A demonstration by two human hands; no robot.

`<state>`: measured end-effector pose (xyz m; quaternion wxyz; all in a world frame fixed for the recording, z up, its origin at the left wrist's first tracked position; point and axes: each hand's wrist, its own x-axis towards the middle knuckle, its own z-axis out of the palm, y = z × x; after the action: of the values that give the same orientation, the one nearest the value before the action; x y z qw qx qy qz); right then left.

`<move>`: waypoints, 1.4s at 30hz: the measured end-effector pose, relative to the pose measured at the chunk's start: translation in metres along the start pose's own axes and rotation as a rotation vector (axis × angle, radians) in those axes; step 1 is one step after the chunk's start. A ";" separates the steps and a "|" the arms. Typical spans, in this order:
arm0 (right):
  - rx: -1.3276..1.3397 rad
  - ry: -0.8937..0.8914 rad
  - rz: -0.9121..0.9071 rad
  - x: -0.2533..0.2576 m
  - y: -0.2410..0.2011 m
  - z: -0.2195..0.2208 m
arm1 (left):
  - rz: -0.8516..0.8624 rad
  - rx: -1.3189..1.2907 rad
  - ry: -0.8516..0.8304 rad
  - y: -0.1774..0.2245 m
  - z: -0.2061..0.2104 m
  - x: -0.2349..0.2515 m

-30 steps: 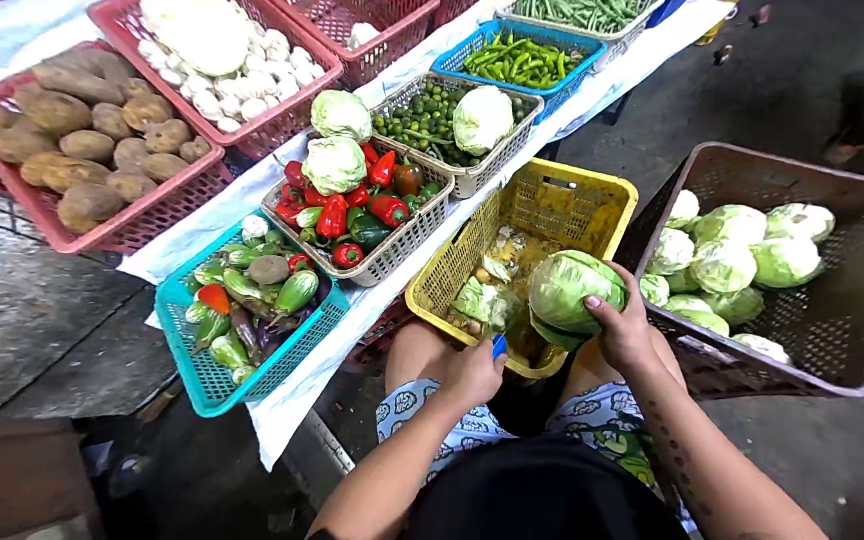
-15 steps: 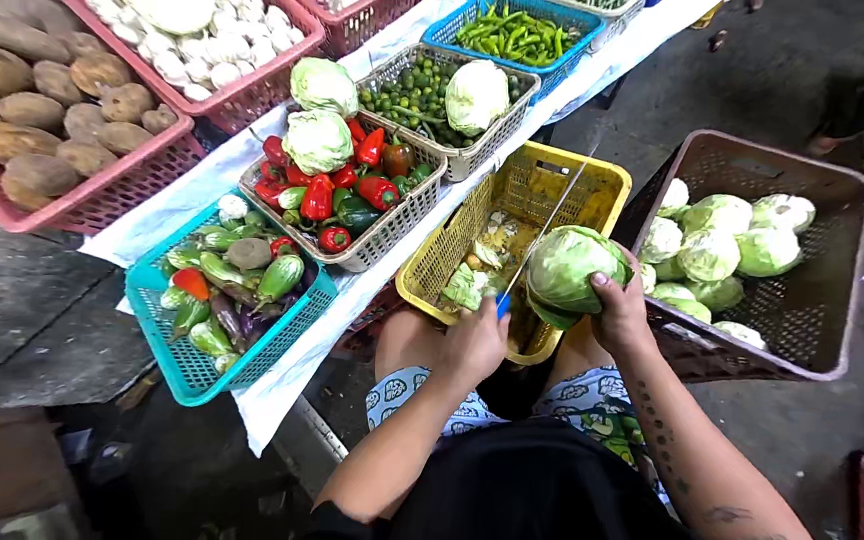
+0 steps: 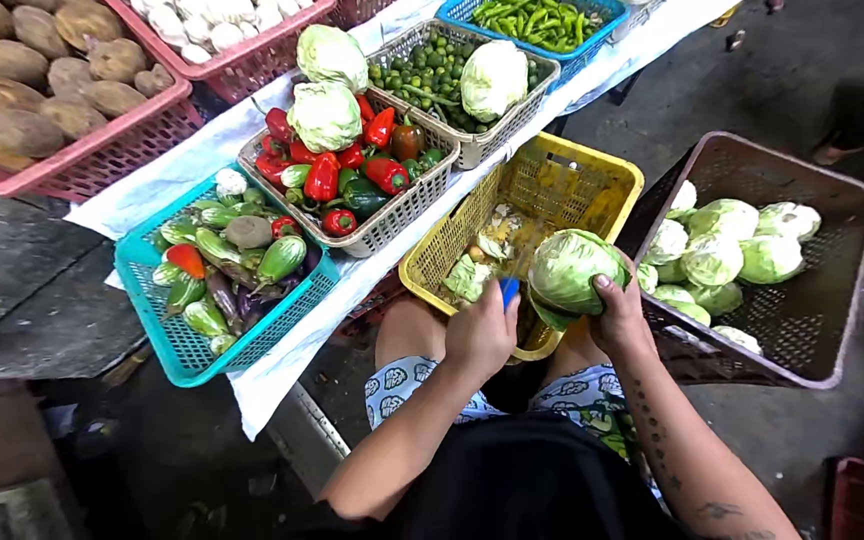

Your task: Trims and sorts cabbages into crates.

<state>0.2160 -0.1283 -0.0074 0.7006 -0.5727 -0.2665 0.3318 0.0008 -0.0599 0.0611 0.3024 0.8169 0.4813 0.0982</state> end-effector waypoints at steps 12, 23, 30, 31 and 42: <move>0.406 -0.061 0.126 -0.005 0.008 -0.005 | -0.030 -0.172 0.036 0.014 -0.046 0.009; 0.674 -0.156 0.058 -0.017 -0.003 -0.005 | 0.219 -0.107 0.307 0.018 -0.021 -0.025; 0.125 -0.080 -0.064 -0.010 0.001 -0.011 | 0.439 -0.122 0.528 0.042 -0.052 -0.036; 0.082 -0.073 -0.070 -0.010 0.000 -0.010 | 0.467 -0.173 0.591 0.047 -0.059 -0.035; -0.231 -0.014 0.034 -0.017 0.014 -0.004 | -0.019 0.010 -0.021 0.015 -0.027 -0.017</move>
<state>0.2063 -0.1420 -0.0215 0.6224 -0.6517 -0.2980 0.3149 -0.0091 -0.0684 0.0938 0.3043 0.8148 0.4862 0.0841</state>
